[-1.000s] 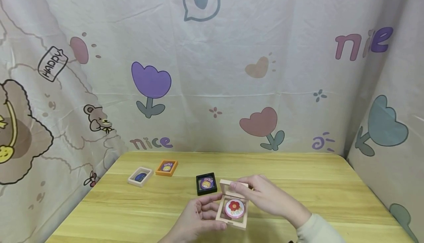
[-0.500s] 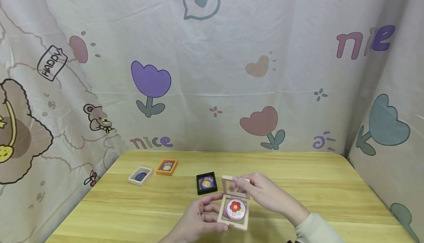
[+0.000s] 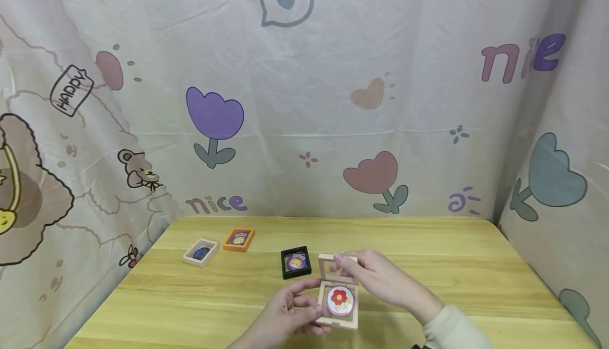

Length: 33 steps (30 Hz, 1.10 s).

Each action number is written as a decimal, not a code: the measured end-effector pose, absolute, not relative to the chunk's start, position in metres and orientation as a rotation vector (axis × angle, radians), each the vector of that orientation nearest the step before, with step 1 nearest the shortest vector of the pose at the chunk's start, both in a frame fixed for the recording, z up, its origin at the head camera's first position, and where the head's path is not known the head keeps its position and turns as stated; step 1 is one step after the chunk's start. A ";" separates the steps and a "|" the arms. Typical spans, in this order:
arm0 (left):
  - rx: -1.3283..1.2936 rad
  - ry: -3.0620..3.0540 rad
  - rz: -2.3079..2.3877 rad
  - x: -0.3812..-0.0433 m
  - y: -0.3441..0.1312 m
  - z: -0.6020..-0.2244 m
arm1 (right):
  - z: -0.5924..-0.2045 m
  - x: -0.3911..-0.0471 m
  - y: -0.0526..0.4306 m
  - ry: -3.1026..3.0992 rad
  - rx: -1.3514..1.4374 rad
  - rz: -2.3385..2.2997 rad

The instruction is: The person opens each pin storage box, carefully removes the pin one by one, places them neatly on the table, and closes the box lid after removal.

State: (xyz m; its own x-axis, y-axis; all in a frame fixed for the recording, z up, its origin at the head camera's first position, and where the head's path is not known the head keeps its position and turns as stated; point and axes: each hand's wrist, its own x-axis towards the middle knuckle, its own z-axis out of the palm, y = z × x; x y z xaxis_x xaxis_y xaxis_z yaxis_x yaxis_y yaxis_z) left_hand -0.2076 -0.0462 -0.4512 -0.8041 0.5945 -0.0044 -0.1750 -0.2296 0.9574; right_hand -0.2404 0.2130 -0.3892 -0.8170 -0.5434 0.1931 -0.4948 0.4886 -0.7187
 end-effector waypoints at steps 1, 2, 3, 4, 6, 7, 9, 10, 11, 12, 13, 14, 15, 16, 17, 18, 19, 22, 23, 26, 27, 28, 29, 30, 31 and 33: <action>0.498 1.538 2.072 -0.208 -0.046 -0.451 | -0.389 -0.240 0.213 2.664 -0.913 -1.246; 0.489 1.532 2.074 -0.208 -0.047 -0.451 | -0.389 -0.240 0.213 2.667 -0.899 -1.242; 0.482 1.525 2.075 -0.209 -0.047 -0.452 | -0.389 -0.240 0.213 2.668 -0.892 -1.238; 0.474 1.520 2.077 -0.209 -0.047 -0.452 | -0.389 -0.240 0.213 2.672 -0.887 -1.233; 0.458 1.518 2.079 -0.210 -0.047 -0.452 | -0.390 -0.239 0.214 2.679 -0.888 -1.227; 0.450 1.518 2.081 -0.210 -0.047 -0.452 | -0.390 -0.238 0.215 2.684 -0.888 -1.225; 0.433 1.519 2.087 -0.210 -0.047 -0.453 | -0.391 -0.238 0.216 2.696 -0.880 -1.230; 0.428 1.518 2.091 -0.211 -0.047 -0.453 | -0.391 -0.237 0.216 2.708 -0.872 -1.229; 0.421 1.518 2.095 -0.211 -0.047 -0.453 | -0.391 -0.237 0.217 2.721 -0.859 -1.230; 0.416 1.515 2.100 -0.211 -0.047 -0.454 | -0.391 -0.236 0.217 2.738 -0.847 -1.226; 0.411 1.515 2.103 -0.212 -0.047 -0.454 | -0.391 -0.236 0.218 2.753 -0.834 -1.226; 0.404 1.519 2.108 -0.212 -0.047 -0.454 | -0.390 -0.235 0.218 2.764 -0.817 -1.226; 0.398 1.527 2.112 -0.212 -0.048 -0.454 | -0.390 -0.235 0.219 2.779 -0.802 -1.223; 0.396 1.534 2.115 -0.213 -0.048 -0.454 | -0.390 -0.233 0.219 2.799 -0.788 -1.213; 0.388 1.543 2.119 -0.213 -0.048 -0.454 | -0.389 -0.232 0.219 2.817 -0.776 -1.205; 0.383 1.553 2.122 -0.213 -0.048 -0.454 | -0.389 -0.231 0.219 2.837 -0.766 -1.194; 0.375 1.566 2.124 -0.213 -0.048 -0.454 | -0.389 -0.229 0.220 2.862 -0.753 -1.179; 0.354 1.590 2.128 -0.214 -0.048 -0.454 | -0.388 -0.223 0.221 2.946 -0.718 -1.135; 0.345 1.596 2.128 -0.214 -0.048 -0.454 | -0.388 -0.221 0.222 2.974 -0.705 -1.128; 0.337 1.604 2.130 -0.215 -0.048 -0.453 | -0.388 -0.215 0.222 3.044 -0.669 -1.126; 0.336 1.603 2.132 -0.215 -0.048 -0.453 | -0.388 -0.213 0.222 3.061 -0.653 -1.131; 0.336 1.602 2.135 -0.215 -0.048 -0.453 | -0.388 -0.211 0.222 3.077 -0.651 -1.133; 0.332 1.599 2.140 -0.216 -0.048 -0.453 | -0.388 -0.209 0.222 3.092 -0.660 -1.132; 0.334 1.596 2.145 -0.216 -0.048 -0.453 | -0.389 -0.208 0.222 3.106 -0.679 -1.124; 0.333 1.592 2.150 -0.216 -0.048 -0.454 | -0.389 -0.207 0.222 3.117 -0.712 -1.117; 0.327 1.588 2.159 -0.216 -0.048 -0.454 | -0.391 -0.205 0.220 3.132 -0.765 -1.100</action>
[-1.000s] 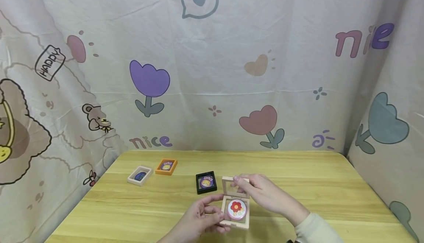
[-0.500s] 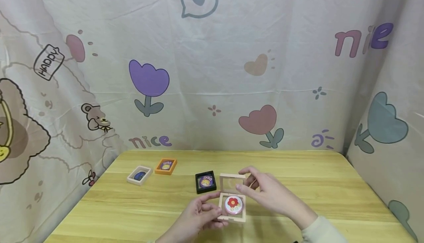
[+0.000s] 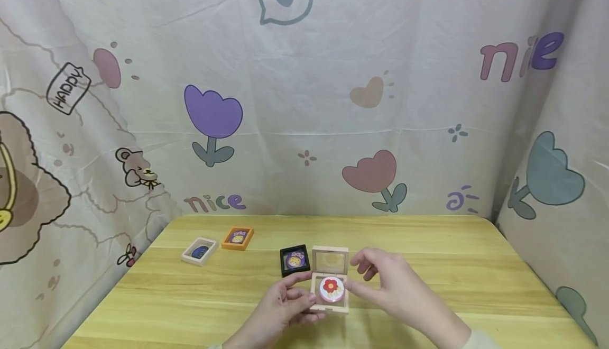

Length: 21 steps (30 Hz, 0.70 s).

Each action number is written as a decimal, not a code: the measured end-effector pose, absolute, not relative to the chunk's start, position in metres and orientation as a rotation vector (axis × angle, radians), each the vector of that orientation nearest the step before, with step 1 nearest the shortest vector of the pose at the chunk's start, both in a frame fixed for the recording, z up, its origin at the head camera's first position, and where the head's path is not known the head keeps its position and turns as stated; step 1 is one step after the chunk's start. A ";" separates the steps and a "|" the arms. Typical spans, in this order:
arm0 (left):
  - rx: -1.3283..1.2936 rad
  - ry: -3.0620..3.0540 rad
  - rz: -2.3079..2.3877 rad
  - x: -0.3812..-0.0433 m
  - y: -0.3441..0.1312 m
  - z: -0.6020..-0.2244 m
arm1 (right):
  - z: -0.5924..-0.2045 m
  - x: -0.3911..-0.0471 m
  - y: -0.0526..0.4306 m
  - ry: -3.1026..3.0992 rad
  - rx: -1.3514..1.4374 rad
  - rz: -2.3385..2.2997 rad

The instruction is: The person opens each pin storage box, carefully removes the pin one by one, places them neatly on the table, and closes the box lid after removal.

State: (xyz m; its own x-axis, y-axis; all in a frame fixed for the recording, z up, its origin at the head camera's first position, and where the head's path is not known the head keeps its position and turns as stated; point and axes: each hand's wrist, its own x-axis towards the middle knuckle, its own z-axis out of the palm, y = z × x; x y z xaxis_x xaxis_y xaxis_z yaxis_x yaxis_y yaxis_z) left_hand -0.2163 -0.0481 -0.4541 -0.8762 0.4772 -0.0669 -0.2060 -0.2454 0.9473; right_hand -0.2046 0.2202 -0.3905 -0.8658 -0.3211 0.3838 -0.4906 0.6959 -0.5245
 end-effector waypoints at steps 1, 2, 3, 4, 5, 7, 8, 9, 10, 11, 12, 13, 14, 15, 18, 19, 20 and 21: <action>0.327 1.587 2.162 -0.217 -0.048 -0.454 | -0.391 -0.204 0.219 -2.635 0.669 0.909; 0.327 1.585 2.164 -0.217 -0.048 -0.455 | -0.392 -0.203 0.218 -2.625 0.695 0.888; 0.331 1.584 2.166 -0.217 -0.048 -0.455 | -0.393 -0.202 0.216 -2.614 0.724 0.872; 0.334 1.582 2.167 -0.217 -0.048 -0.456 | -0.393 -0.202 0.215 -2.610 0.742 0.860; 0.341 1.581 2.167 -0.217 -0.048 -0.456 | -0.394 -0.201 0.213 -2.613 0.754 0.850; 0.353 1.576 2.168 -0.217 -0.048 -0.456 | -0.395 -0.199 0.210 -2.618 0.773 0.825; 0.358 1.573 2.168 -0.217 -0.048 -0.456 | -0.395 -0.199 0.208 -2.617 0.783 0.814; 0.363 1.570 2.169 -0.217 -0.049 -0.456 | -0.396 -0.198 0.206 -2.613 0.788 0.798; 0.366 1.568 2.169 -0.217 -0.049 -0.456 | -0.397 -0.198 0.204 -2.607 0.795 0.778; 0.370 1.567 2.168 -0.217 -0.049 -0.456 | -0.397 -0.198 0.202 -2.599 0.799 0.755; 0.369 1.564 2.169 -0.217 -0.049 -0.455 | -0.398 -0.197 0.201 -2.583 0.806 0.730; 0.368 1.562 2.169 -0.216 -0.049 -0.455 | -0.399 -0.197 0.199 -2.563 0.816 0.703; 0.364 1.559 2.169 -0.216 -0.049 -0.454 | -0.400 -0.197 0.197 -2.546 0.826 0.681; 0.362 1.558 2.169 -0.215 -0.049 -0.454 | -0.401 -0.197 0.195 -2.530 0.835 0.657; 0.359 1.554 2.171 -0.215 -0.048 -0.454 | -0.402 -0.197 0.190 -2.510 0.848 0.618; 0.360 1.554 2.171 -0.215 -0.048 -0.455 | -0.403 -0.197 0.188 -2.513 0.844 0.603; 0.363 1.554 2.172 -0.215 -0.048 -0.455 | -0.403 -0.197 0.187 -2.515 0.842 0.590; 0.367 1.555 2.173 -0.215 -0.048 -0.455 | -0.403 -0.197 0.186 -2.518 0.837 0.578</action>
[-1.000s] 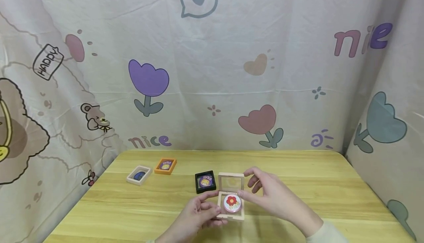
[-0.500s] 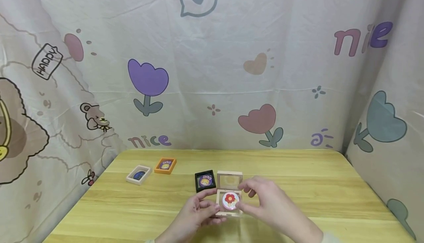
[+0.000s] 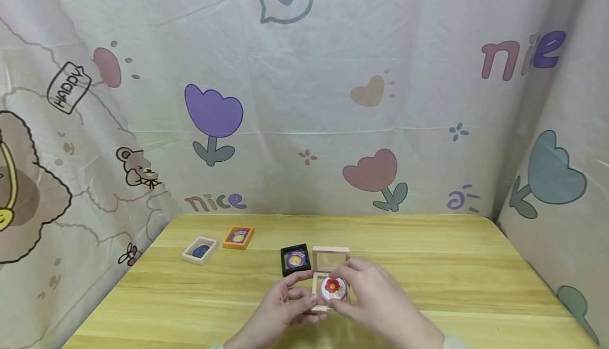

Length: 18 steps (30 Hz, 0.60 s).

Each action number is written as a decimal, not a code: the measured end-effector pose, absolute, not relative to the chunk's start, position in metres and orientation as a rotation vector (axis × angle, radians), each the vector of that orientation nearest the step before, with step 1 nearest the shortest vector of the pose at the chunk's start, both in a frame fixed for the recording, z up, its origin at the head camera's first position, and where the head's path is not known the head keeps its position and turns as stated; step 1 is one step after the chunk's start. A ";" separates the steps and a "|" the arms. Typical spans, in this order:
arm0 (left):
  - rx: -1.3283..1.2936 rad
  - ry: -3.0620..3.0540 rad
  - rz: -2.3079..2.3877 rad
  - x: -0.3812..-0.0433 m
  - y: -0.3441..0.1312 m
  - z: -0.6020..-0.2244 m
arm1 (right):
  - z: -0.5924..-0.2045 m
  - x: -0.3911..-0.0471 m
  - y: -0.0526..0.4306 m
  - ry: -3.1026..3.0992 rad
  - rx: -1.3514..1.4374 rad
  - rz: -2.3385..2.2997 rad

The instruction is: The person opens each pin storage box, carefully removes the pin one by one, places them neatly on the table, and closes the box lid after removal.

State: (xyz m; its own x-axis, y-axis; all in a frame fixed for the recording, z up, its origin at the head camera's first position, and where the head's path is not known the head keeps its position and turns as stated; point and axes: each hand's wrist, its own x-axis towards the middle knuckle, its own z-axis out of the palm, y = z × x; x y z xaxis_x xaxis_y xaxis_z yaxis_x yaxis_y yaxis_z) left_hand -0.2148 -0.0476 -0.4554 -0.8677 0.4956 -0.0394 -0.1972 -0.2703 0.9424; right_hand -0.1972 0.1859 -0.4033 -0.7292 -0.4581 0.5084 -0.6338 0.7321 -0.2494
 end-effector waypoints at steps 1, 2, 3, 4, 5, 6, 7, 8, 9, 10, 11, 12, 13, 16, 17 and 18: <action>0.370 1.555 2.173 -0.215 -0.048 -0.456 | -0.403 -0.197 0.185 -2.525 0.831 0.570; 0.372 1.553 2.175 -0.215 -0.048 -0.456 | -0.403 -0.198 0.184 -2.528 0.827 0.561; 0.374 1.554 2.176 -0.215 -0.048 -0.457 | -0.403 -0.198 0.183 -2.528 0.831 0.556; 0.373 1.554 2.176 -0.215 -0.048 -0.457 | -0.403 -0.198 0.182 -2.531 0.831 0.551; 0.373 1.554 2.176 -0.215 -0.048 -0.457 | -0.403 -0.199 0.182 -2.534 0.836 0.551; 0.371 1.556 2.175 -0.215 -0.047 -0.457 | -0.403 -0.199 0.182 -2.535 0.838 0.551; 0.368 1.557 2.175 -0.215 -0.047 -0.457 | -0.403 -0.200 0.181 -2.535 0.845 0.552; 0.365 1.560 2.175 -0.215 -0.047 -0.457 | -0.403 -0.200 0.181 -2.534 0.853 0.553; 0.361 1.563 2.174 -0.215 -0.047 -0.457 | -0.403 -0.201 0.181 -2.534 0.859 0.553; 0.356 1.566 2.173 -0.215 -0.047 -0.457 | -0.403 -0.201 0.181 -2.537 0.861 0.553; 0.352 1.568 2.172 -0.215 -0.046 -0.457 | -0.402 -0.201 0.181 -2.541 0.864 0.555; 0.350 1.570 2.172 -0.214 -0.046 -0.456 | -0.402 -0.202 0.181 -2.543 0.868 0.556; 0.347 1.571 2.172 -0.214 -0.046 -0.456 | -0.402 -0.202 0.180 -2.549 0.870 0.560; 0.348 1.566 2.173 -0.214 -0.047 -0.455 | -0.402 -0.203 0.180 -2.554 0.876 0.558; 0.349 1.564 2.173 -0.214 -0.047 -0.455 | -0.402 -0.203 0.180 -2.552 0.880 0.557; 0.351 1.562 2.173 -0.213 -0.047 -0.455 | -0.402 -0.203 0.180 -2.548 0.879 0.555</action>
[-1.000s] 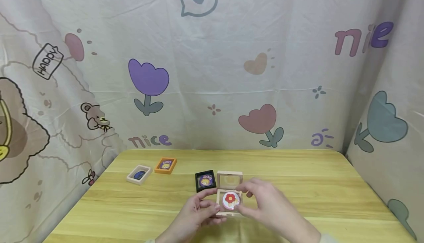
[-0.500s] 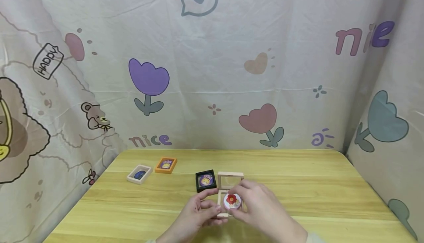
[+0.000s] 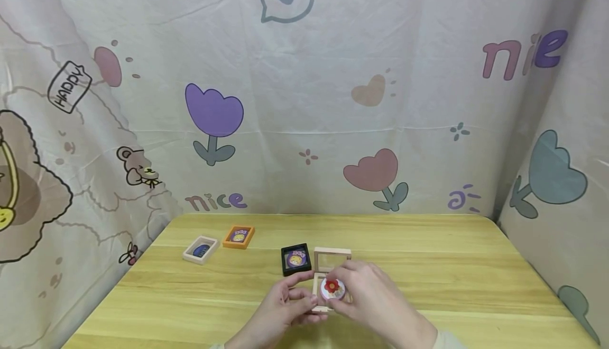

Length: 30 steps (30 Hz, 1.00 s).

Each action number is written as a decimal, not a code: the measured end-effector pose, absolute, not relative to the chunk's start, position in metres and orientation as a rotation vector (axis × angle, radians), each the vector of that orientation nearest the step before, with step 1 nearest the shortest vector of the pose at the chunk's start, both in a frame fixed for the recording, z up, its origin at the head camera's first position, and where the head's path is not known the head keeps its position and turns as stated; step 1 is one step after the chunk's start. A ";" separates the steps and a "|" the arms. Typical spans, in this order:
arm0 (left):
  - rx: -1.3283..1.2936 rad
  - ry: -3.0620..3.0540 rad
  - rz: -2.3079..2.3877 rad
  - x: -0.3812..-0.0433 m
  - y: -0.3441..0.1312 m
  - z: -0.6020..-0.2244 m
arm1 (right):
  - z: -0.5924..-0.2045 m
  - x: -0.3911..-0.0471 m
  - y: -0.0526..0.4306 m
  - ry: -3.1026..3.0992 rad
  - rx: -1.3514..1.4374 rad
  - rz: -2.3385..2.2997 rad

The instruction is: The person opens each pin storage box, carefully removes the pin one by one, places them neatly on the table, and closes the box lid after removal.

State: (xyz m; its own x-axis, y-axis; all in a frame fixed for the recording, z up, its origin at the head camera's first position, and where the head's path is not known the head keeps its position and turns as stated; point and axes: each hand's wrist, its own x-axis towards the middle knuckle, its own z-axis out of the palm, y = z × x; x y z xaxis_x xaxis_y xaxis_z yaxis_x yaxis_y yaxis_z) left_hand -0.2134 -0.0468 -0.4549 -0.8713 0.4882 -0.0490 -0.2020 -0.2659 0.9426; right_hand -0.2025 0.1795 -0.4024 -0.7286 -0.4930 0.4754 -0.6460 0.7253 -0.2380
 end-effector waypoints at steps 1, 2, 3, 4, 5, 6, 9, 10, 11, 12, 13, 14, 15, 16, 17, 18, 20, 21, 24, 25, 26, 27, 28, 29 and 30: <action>0.354 1.559 2.172 -0.213 -0.047 -0.455 | -0.403 -0.203 0.179 -2.540 0.883 0.551; 0.357 1.557 2.171 -0.213 -0.047 -0.455 | -0.403 -0.203 0.179 -2.535 0.882 0.543; 0.360 1.554 2.173 -0.213 -0.047 -0.455 | -0.403 -0.202 0.179 -2.528 0.879 0.536; 0.361 1.553 2.172 -0.213 -0.047 -0.455 | -0.403 -0.202 0.179 -2.522 0.878 0.525; 0.363 1.552 2.173 -0.213 -0.047 -0.456 | -0.403 -0.202 0.178 -2.517 0.872 0.514; 0.367 1.551 2.174 -0.213 -0.047 -0.456 | -0.404 -0.202 0.178 -2.514 0.863 0.501; 0.371 1.548 2.177 -0.214 -0.046 -0.457 | -0.405 -0.201 0.177 -2.499 0.840 0.462; 0.372 1.547 2.176 -0.214 -0.046 -0.457 | -0.405 -0.200 0.177 -2.494 0.831 0.449; 0.372 1.545 2.176 -0.214 -0.046 -0.457 | -0.406 -0.200 0.176 -2.487 0.823 0.439; 0.371 1.544 2.176 -0.214 -0.046 -0.457 | -0.407 -0.200 0.176 -2.480 0.816 0.433; 0.369 1.544 2.176 -0.214 -0.046 -0.456 | -0.407 -0.200 0.176 -2.475 0.810 0.431; 0.367 1.545 2.176 -0.213 -0.046 -0.456 | -0.408 -0.200 0.175 -2.470 0.805 0.430; 0.366 1.546 2.176 -0.213 -0.046 -0.456 | -0.408 -0.200 0.175 -2.468 0.800 0.431; 0.366 1.547 2.177 -0.213 -0.046 -0.456 | -0.408 -0.200 0.174 -2.468 0.796 0.434; 0.365 1.549 2.178 -0.213 -0.046 -0.457 | -0.408 -0.200 0.174 -2.468 0.794 0.435; 0.365 1.549 2.179 -0.213 -0.046 -0.457 | -0.408 -0.200 0.174 -2.470 0.797 0.438; 0.366 1.549 2.181 -0.213 -0.046 -0.457 | -0.408 -0.200 0.174 -2.471 0.800 0.427; 0.365 1.546 2.182 -0.213 -0.046 -0.457 | -0.408 -0.200 0.174 -2.474 0.802 0.419; 0.368 1.548 2.180 -0.213 -0.046 -0.458 | -0.409 -0.199 0.173 -2.472 0.801 0.395; 0.369 1.551 2.179 -0.213 -0.045 -0.458 | -0.409 -0.198 0.172 -2.468 0.794 0.386; 0.370 1.557 2.178 -0.213 -0.045 -0.458 | -0.409 -0.198 0.171 -2.468 0.785 0.381; 0.372 1.564 2.177 -0.213 -0.045 -0.458 | -0.410 -0.198 0.170 -2.466 0.776 0.374; 0.375 1.573 2.175 -0.213 -0.045 -0.458 | -0.410 -0.197 0.169 -2.465 0.766 0.371; 0.377 1.579 2.173 -0.213 -0.045 -0.457 | -0.410 -0.197 0.168 -2.471 0.753 0.368; 0.378 1.584 2.172 -0.213 -0.045 -0.457 | -0.410 -0.197 0.167 -2.473 0.742 0.368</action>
